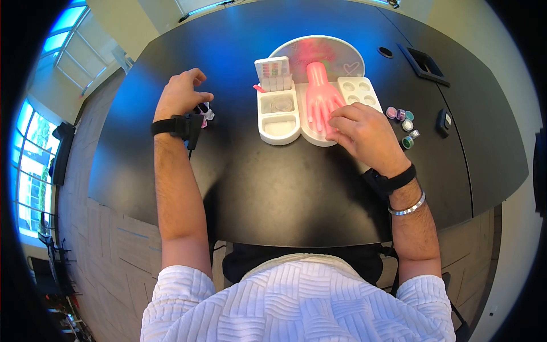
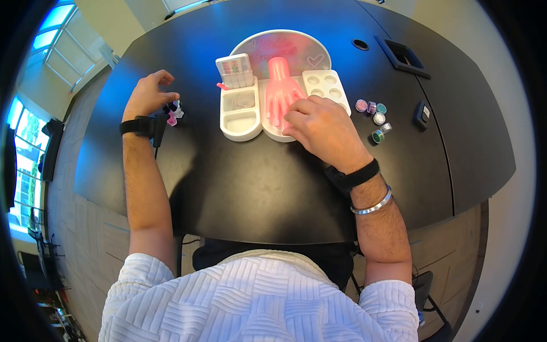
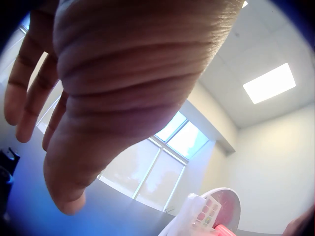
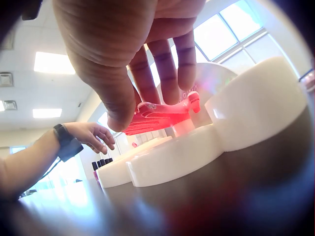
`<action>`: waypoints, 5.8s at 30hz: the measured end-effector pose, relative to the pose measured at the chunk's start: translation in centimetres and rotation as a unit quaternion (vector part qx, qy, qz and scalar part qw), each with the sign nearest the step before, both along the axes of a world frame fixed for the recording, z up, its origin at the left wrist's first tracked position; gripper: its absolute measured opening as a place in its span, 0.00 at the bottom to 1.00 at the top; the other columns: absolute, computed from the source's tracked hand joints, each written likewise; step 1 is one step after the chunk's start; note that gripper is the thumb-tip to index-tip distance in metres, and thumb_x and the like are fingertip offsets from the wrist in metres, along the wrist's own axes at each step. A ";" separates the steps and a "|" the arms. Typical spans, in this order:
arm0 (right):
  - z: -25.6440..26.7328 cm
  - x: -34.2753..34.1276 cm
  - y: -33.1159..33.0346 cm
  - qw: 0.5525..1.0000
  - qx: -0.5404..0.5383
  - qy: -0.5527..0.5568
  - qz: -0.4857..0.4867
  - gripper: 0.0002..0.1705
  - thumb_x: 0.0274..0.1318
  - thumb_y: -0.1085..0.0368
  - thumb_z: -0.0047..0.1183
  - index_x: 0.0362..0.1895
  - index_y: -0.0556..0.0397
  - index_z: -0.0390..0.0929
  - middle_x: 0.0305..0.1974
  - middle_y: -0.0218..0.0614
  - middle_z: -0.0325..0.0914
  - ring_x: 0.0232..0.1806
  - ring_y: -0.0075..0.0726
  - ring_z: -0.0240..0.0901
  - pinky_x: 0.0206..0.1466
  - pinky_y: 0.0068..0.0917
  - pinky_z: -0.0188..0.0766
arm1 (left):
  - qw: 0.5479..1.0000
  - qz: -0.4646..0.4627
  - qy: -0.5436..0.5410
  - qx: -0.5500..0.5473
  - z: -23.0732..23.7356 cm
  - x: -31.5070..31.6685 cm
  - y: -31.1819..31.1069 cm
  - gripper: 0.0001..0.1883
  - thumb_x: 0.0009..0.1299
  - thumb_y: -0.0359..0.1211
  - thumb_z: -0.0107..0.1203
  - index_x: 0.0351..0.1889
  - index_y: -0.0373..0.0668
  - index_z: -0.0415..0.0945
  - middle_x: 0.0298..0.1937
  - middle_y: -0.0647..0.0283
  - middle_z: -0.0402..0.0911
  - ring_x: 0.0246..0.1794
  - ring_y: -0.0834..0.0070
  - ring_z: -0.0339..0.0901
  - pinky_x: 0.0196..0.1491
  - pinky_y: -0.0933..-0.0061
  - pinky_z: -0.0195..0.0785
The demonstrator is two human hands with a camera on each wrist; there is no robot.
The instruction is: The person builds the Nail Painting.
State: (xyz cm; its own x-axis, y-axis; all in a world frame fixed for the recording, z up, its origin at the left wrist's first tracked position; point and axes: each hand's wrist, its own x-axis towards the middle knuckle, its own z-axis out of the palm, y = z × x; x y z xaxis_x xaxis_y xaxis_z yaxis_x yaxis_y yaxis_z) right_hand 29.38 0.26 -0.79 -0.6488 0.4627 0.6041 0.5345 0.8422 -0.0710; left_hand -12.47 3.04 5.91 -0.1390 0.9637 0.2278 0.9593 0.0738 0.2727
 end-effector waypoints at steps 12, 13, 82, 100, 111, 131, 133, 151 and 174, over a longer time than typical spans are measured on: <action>0.1 -0.1 -0.7 0.999 0.015 0.037 -0.010 0.10 0.58 0.61 0.73 0.36 0.51 0.87 0.39 0.31 0.86 0.40 0.44 0.84 0.45 0.42 0.81 | 0.994 0.044 -0.013 -0.103 0.2 -3.1 -0.8 0.23 0.58 0.36 0.84 0.47 0.38 0.86 0.41 0.56 0.90 0.45 0.59 0.89 0.50 0.57 0.80; 0.0 -0.1 -0.6 0.999 0.021 0.041 -0.008 0.09 0.59 0.61 0.73 0.36 0.51 0.87 0.39 0.32 0.86 0.40 0.44 0.84 0.44 0.42 0.81 | 0.991 0.058 -0.020 -0.119 0.1 -3.2 -0.7 0.23 0.58 0.36 0.84 0.45 0.38 0.85 0.40 0.56 0.90 0.44 0.59 0.89 0.49 0.58 0.80; 0.3 0.0 -0.7 0.999 0.031 0.043 0.011 0.08 0.63 0.62 0.70 0.36 0.52 0.87 0.39 0.32 0.87 0.40 0.44 0.85 0.43 0.42 0.81 | 0.963 -0.263 0.034 -0.039 0.9 8.3 -2.7 0.14 0.65 0.35 0.75 0.44 0.37 0.87 0.38 0.52 0.91 0.40 0.54 0.89 0.47 0.56 0.82; 0.3 -0.1 -0.8 0.999 0.033 0.038 0.013 0.08 0.62 0.62 0.71 0.34 0.52 0.86 0.38 0.32 0.86 0.38 0.44 0.84 0.42 0.41 0.80 | 0.999 -0.016 0.011 0.050 -3.5 -2.6 -5.3 0.12 0.68 0.30 0.73 0.46 0.36 0.86 0.44 0.50 0.91 0.48 0.50 0.88 0.53 0.55 0.80; 0.2 0.0 -0.9 0.998 0.034 0.059 0.015 0.08 0.62 0.62 0.71 0.34 0.50 0.86 0.37 0.32 0.86 0.38 0.45 0.83 0.41 0.41 0.80 | 0.994 -0.072 -0.052 0.070 -0.3 1.7 -7.0 0.09 0.69 0.23 0.68 0.46 0.35 0.86 0.38 0.56 0.91 0.38 0.66 0.88 0.44 0.64 0.79; 0.5 0.1 -1.1 0.997 0.044 0.061 0.027 0.07 0.60 0.63 0.70 0.34 0.50 0.86 0.35 0.34 0.85 0.39 0.46 0.84 0.42 0.42 0.81 | 0.932 -0.313 -0.083 0.164 -4.4 10.7 -5.0 0.09 0.69 0.31 0.74 0.44 0.43 0.87 0.44 0.67 0.91 0.48 0.66 0.83 0.48 0.64 0.76; 0.7 0.0 -1.2 0.998 0.039 0.049 0.021 0.07 0.61 0.62 0.70 0.34 0.50 0.85 0.35 0.34 0.84 0.39 0.45 0.84 0.43 0.42 0.81 | 0.934 -0.308 -0.090 0.156 -4.7 10.8 -4.9 0.09 0.69 0.31 0.74 0.44 0.43 0.87 0.44 0.67 0.91 0.49 0.66 0.83 0.48 0.64 0.76; 0.5 -0.2 -1.2 0.998 0.028 0.051 0.025 0.09 0.61 0.62 0.71 0.34 0.51 0.85 0.35 0.34 0.85 0.38 0.46 0.83 0.42 0.42 0.81 | 0.933 -0.317 -0.060 0.157 -6.0 10.6 -4.4 0.09 0.71 0.31 0.71 0.46 0.41 0.86 0.44 0.62 0.89 0.46 0.63 0.83 0.47 0.62 0.78; 0.3 -0.1 -1.0 0.997 0.036 0.056 0.033 0.09 0.61 0.63 0.71 0.33 0.53 0.85 0.36 0.35 0.86 0.37 0.47 0.84 0.40 0.42 0.81 | 0.976 -0.040 -0.015 0.212 -7.1 -2.4 -2.8 0.10 0.76 0.23 0.63 0.52 0.42 0.88 0.47 0.57 0.90 0.41 0.64 0.88 0.47 0.64 0.80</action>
